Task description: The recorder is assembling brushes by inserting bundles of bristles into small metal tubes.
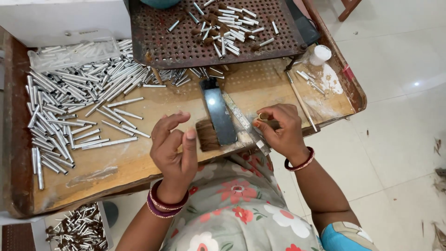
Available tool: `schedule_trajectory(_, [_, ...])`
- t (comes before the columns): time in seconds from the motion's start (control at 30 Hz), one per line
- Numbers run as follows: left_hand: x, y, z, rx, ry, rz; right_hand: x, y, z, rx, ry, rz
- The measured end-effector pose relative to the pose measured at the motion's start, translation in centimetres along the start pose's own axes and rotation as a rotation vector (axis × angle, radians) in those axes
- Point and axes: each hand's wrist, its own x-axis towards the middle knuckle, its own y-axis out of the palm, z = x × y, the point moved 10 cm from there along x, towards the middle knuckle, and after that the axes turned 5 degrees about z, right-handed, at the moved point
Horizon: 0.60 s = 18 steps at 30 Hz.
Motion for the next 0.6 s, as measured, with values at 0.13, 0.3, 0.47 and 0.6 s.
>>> schedule_trajectory(0.13, [-1.3,-1.0,2.7,-0.120,-0.138,-0.089,-0.4,-0.4,0.4,-0.067,0.018,-0.130])
schedule_trajectory(0.3, [-2.4,-0.8,5.9,-0.256,-0.252,-0.097,-0.1,0.5,-0.4,-0.044,0.050,-0.083])
schedule_trajectory(0.47, [-2.9,-0.5,6.0,-0.371,-0.233,-0.132,0.1,0.4,-0.9,-0.055,0.119,-0.106])
schedule_trajectory(0.6, [-3.1,-0.4,5.9,-0.393,-0.233,-0.125,-0.1,-0.2,-0.2,-0.074,0.073,-0.162])
